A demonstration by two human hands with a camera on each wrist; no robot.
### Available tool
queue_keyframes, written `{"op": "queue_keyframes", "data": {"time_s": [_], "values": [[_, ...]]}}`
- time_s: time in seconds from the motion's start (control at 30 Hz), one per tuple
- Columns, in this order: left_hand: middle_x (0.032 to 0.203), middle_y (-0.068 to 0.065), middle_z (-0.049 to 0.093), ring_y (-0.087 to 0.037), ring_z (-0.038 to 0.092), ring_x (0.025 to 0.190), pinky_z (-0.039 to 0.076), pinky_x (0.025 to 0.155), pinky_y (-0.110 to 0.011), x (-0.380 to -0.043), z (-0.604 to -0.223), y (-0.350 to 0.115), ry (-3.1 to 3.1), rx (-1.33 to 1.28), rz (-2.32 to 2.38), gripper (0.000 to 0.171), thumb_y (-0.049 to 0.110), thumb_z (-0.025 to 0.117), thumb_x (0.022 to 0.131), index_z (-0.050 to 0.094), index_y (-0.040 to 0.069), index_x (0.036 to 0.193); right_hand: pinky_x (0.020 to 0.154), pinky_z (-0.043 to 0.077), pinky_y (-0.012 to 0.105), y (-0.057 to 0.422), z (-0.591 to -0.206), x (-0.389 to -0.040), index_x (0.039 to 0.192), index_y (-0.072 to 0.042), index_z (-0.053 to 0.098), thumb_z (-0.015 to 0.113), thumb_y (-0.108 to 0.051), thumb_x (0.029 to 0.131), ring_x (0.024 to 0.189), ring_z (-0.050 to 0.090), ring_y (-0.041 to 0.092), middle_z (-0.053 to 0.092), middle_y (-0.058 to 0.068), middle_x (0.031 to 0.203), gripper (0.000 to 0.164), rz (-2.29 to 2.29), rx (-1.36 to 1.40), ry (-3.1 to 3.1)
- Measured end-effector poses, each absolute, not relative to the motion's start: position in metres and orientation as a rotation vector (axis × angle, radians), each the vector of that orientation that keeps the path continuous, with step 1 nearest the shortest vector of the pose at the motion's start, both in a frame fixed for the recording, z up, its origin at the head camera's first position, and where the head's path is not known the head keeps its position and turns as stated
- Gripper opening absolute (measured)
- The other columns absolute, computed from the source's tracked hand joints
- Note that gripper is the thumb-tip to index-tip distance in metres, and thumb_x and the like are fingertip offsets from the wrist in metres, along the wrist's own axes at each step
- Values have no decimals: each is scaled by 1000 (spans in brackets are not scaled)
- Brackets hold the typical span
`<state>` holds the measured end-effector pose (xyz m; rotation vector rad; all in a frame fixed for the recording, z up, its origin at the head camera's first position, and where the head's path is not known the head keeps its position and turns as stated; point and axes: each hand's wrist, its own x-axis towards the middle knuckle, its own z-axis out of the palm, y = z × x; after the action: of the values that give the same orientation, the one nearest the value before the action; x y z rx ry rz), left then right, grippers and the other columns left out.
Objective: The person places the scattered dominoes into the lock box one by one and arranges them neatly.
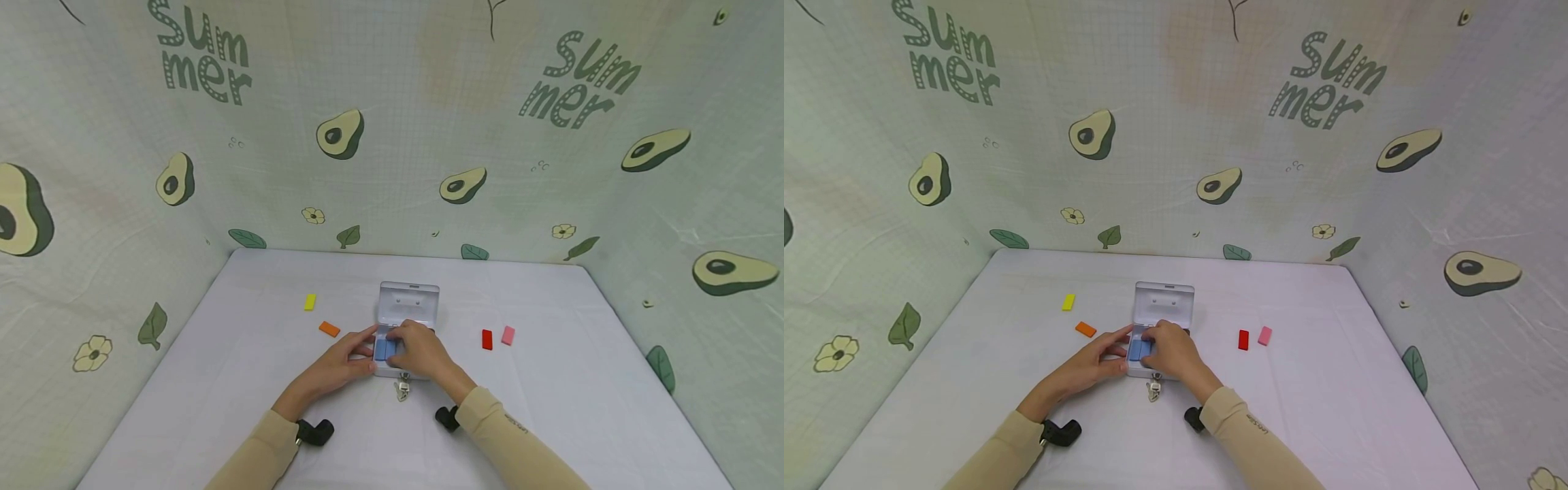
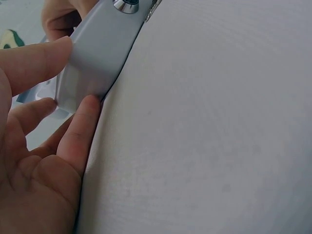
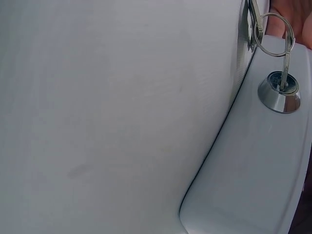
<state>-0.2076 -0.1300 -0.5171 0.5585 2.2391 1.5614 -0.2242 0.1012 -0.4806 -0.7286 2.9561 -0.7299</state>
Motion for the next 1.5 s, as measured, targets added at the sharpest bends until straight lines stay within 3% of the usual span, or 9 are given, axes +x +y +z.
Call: {"op": "queue_keyframes", "data": {"time_s": [0.17,0.4,0.5,0.77,1.5], "values": [[156,-15,46,-29,54,133,50,102,-25,-208,-517,-130,2236,562,1565,76,23,73,103,34,17,168,84,58,40,100,-481,-224,117,-6,80,93,-22,81,93,67,19,73,6,105,41,-717,-741,2961],[156,-14,46,-28,54,132,50,106,-38,-207,-515,-129,2252,557,1547,76,24,72,103,34,19,168,83,57,39,100,-479,-223,117,-6,80,92,-21,82,92,66,19,72,7,105,40,-717,-744,2956],[156,-14,46,-28,54,132,50,105,-36,-207,-516,-130,2257,556,1541,76,25,72,103,34,20,168,83,57,39,100,-480,-222,118,-5,80,92,-21,83,93,66,19,72,7,105,40,-717,-735,2953],[156,-14,46,-28,54,132,49,108,-44,-207,-516,-130,2249,544,1548,76,27,73,103,34,21,168,83,57,39,100,-480,-222,120,-4,79,93,-21,82,94,65,20,72,7,107,44,-689,-758,2965],[156,-11,47,-25,54,131,49,109,-36,-208,-515,-128,2275,518,1524,78,33,73,102,34,23,168,94,57,45,114,-467,-220,128,-6,76,90,-21,85,101,66,23,71,10,116,47,-782,-711,2863]]}}
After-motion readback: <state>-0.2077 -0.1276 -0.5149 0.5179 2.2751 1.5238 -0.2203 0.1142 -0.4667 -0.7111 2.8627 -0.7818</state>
